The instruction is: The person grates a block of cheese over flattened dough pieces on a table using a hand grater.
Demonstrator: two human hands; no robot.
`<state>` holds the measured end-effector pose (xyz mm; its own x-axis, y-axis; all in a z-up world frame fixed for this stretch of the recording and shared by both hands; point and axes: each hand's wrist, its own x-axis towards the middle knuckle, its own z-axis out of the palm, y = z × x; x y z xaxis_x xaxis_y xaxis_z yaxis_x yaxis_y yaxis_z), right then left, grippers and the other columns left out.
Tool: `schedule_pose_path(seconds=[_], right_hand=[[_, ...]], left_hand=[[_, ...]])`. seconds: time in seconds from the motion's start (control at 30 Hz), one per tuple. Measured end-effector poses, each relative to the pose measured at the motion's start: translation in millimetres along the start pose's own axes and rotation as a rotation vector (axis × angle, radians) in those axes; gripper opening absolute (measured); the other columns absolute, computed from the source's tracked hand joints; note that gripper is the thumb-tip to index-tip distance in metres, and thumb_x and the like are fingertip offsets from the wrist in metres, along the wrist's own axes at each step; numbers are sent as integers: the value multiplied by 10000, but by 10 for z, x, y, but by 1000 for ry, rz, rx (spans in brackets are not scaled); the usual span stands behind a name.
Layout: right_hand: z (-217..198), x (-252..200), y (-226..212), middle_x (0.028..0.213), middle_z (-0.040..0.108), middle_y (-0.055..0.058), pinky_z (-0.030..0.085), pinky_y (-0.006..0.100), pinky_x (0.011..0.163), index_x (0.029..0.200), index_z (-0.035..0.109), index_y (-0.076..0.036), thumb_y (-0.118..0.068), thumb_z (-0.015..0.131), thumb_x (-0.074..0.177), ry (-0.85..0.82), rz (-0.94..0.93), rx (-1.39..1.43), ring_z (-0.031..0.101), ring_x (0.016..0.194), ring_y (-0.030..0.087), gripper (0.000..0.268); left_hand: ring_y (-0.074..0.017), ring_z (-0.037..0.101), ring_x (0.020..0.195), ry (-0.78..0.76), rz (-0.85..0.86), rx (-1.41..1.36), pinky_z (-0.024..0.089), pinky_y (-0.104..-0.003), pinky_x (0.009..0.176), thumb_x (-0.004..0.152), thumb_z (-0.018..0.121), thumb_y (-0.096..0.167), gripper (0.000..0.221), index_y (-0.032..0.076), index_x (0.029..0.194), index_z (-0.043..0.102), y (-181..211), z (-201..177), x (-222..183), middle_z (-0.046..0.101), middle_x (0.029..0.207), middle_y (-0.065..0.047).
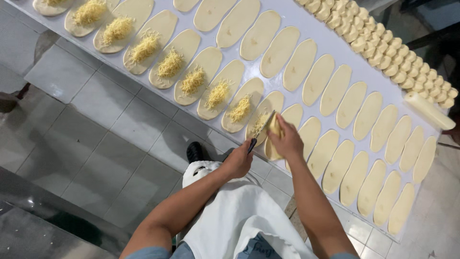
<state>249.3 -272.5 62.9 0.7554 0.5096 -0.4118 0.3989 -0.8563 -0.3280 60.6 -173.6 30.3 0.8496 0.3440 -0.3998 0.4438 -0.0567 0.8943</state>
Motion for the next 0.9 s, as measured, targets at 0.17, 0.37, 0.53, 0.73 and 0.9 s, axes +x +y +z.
schedule_pose_path(seconds=[0.17,0.37,0.53,0.73,0.9], right_hand=[[79,-91,9,1345,615,74,507,413,986,1551,443,-341,-440,741,822,88,-119,-6,627,1202,269,794],[24,-3,-27,1354,630,61,515,393,999,1527,484,-337,-488,729,847,81,-100,16,637,1220,248,738],[31,35,25,1364,616,67,500,397,1014,1541,462,-343,-469,737,824,103,-70,-20,619,1233,257,778],[21,-143,75,1374,621,69,497,399,1013,1526,470,-362,-467,748,825,36,-128,-24,611,1251,262,762],[-75,21,-67,1375,622,74,490,395,1029,1540,448,-349,-424,742,836,90,-15,32,616,1248,256,767]], left_hand=[[-517,622,1047,-25,-54,37,480,-565,889,970,532,153,491,61,1433,396,36,-39,91,657,1094,-324],[-524,621,1031,-31,-21,59,483,-573,874,986,526,150,449,43,1409,421,-61,37,138,667,1075,-328],[-527,623,1013,12,70,57,484,-573,865,953,543,119,498,26,1422,404,-98,21,221,657,1051,-340],[-505,641,1033,-20,10,37,498,-559,878,972,517,124,473,31,1424,412,-84,66,152,676,1067,-321],[-520,614,1027,-18,48,61,484,-559,862,970,520,129,511,21,1445,368,-50,-8,140,645,1097,-318]])
